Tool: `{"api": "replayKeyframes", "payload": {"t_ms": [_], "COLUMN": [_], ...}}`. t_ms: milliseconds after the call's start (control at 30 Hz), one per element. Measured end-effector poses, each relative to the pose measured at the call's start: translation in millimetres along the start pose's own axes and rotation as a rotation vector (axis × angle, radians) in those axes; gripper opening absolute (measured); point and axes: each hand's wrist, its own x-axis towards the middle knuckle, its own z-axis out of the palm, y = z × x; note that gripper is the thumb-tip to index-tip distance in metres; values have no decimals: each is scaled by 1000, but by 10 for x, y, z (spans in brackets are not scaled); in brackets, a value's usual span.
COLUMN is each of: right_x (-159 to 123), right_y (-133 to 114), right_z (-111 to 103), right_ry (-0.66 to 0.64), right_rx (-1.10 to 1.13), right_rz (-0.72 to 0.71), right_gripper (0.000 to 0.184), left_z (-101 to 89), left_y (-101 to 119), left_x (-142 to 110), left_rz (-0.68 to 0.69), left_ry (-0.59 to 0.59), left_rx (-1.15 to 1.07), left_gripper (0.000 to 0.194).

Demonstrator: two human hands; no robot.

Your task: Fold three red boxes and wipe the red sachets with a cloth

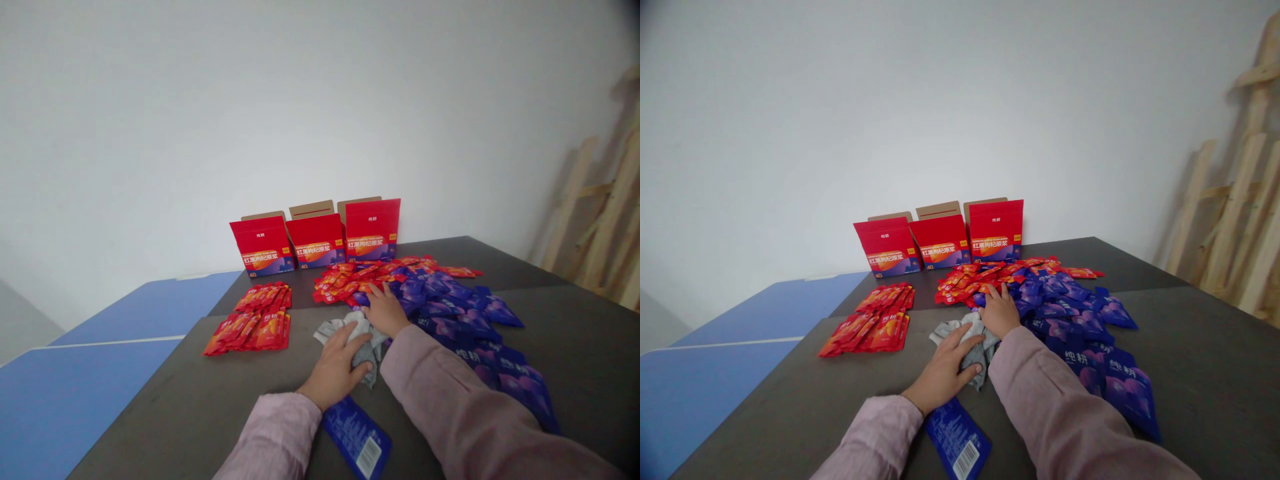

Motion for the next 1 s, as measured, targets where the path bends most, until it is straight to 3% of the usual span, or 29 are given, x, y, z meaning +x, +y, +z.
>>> {"api": "replayKeyframes", "payload": {"t_ms": [233,567,833,1000], "right_x": [-78,-179,-290,-326], "right_y": [10,-39,-75,-183], "right_z": [17,-256,-473,-623], "right_ry": [148,320,427,579], "right_rx": [-6,-28,186,435], "right_rz": [-41,-111,-116,22], "right_gripper": [48,36,38,34], "left_z": [4,-18,-20,-5], "left_y": [0,20,13,8], "left_x": [-1,-10,-8,12], "left_rz": [7,-1,13,9], "left_ry": [-1,-11,16,68], "left_rx": [-4,-12,-34,-86], "left_gripper": [60,61,61,58]}}
